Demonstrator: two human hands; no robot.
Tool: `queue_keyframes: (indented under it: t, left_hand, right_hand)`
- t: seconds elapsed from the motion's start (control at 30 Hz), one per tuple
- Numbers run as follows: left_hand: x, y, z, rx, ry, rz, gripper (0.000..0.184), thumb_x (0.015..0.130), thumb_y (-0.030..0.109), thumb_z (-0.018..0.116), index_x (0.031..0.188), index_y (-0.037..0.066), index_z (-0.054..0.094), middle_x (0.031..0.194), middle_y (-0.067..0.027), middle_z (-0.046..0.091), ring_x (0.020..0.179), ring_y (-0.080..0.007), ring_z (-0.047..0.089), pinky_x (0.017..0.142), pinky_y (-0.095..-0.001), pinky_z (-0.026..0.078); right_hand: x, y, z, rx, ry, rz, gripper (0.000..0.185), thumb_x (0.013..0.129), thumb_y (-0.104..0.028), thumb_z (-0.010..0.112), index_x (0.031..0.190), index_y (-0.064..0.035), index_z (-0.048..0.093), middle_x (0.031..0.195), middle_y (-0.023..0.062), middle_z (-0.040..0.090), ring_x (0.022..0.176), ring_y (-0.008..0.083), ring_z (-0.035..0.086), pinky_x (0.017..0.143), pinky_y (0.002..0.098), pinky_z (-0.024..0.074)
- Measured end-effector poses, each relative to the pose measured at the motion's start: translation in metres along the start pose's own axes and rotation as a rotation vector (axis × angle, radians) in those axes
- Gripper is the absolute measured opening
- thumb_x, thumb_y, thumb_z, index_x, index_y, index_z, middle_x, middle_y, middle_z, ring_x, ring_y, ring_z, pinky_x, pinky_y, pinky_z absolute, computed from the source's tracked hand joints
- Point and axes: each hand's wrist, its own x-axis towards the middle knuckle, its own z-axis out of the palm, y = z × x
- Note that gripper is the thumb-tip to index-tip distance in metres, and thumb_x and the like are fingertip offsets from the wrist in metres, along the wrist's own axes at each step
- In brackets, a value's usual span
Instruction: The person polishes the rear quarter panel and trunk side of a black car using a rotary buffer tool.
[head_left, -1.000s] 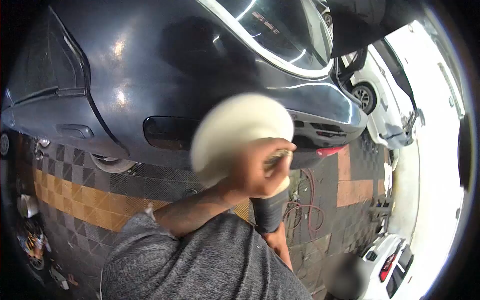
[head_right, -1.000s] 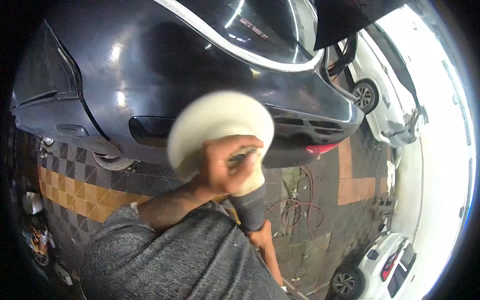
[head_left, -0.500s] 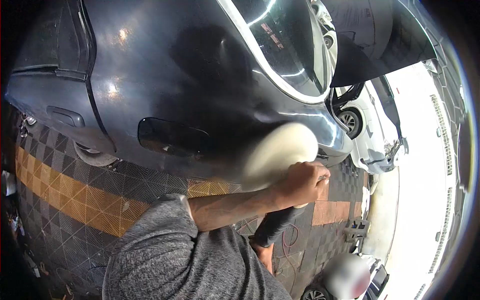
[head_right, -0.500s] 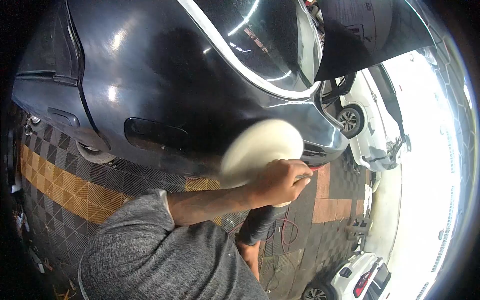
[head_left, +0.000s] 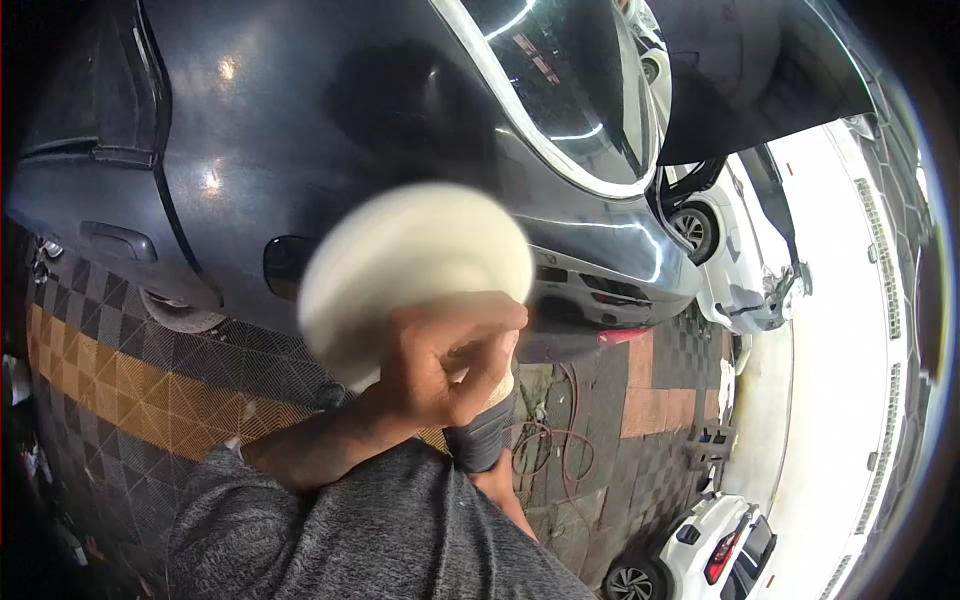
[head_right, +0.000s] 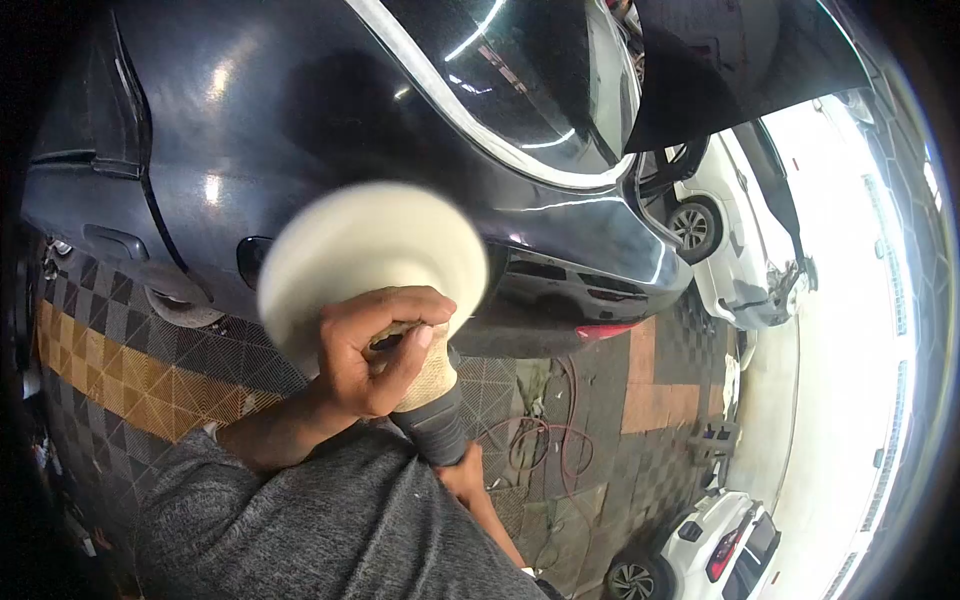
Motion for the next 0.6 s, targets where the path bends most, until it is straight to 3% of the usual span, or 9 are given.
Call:
queue_keyframes:
  t: [0.2,0.27,0.43,0.5,0.6]
  left_hand:
    - [0.001,-0.008,0.029,-0.018,-0.030,-0.026,0.017,0.088,0.003,0.061,0.100,-0.004,0.071,0.099,-0.0185,0.075,0.089,-0.0222,0.075,0.081,-0.0318,0.060]
    - [0.002,-0.016,0.051,-0.034,-0.058,-0.040,0.017,0.088,0.003,0.062,0.100,-0.004,0.072,0.099,-0.0182,0.076,0.089,-0.0224,0.076,0.082,-0.0320,0.060]
    - [0.009,-0.032,0.117,-0.052,-0.179,-0.122,0.015,0.087,0.007,0.065,0.098,-0.001,0.073,0.094,-0.0162,0.076,0.084,-0.0265,0.076,0.075,-0.0343,0.059]
    - [0.013,-0.046,0.152,-0.044,-0.174,-0.063,0.016,0.086,0.010,0.067,0.096,0.000,0.074,0.090,-0.0167,0.075,0.080,-0.0295,0.075,0.072,-0.0365,0.058]
    - [0.021,-0.055,0.191,0.008,-0.329,-0.101,0.019,0.085,0.019,0.068,0.093,0.002,0.075,0.086,-0.0174,0.074,0.078,-0.0320,0.074,0.072,-0.0404,0.057]
  right_hand:
    - [-0.008,0.003,-0.016,0.052,0.054,-0.025,0.084,0.061,-0.033,0.088,0.126,0.0085,0.055,0.122,0.0271,0.060,0.116,0.0407,0.060,0.100,0.0469,0.0476]
    - [0.010,0.055,-0.014,0.082,0.073,-0.033,0.083,0.062,-0.033,0.088,0.126,0.0082,0.056,0.121,0.0269,0.060,0.115,0.0404,0.061,0.099,0.0468,0.0480]
    - [0.032,0.032,-0.063,0.186,0.169,-0.072,0.077,0.062,-0.033,0.088,0.121,0.0069,0.059,0.117,0.0256,0.063,0.110,0.0387,0.063,0.096,0.0462,0.0496]
    - [0.043,0.019,-0.087,0.235,0.218,-0.095,0.074,0.062,-0.032,0.088,0.119,0.0064,0.061,0.115,0.0251,0.065,0.108,0.0381,0.065,0.095,0.0459,0.0502]
    - [0.051,0.014,-0.097,0.303,0.261,-0.131,0.070,0.062,-0.032,0.088,0.116,0.0056,0.063,0.112,0.0243,0.066,0.106,0.0371,0.066,0.093,0.0456,0.0512]
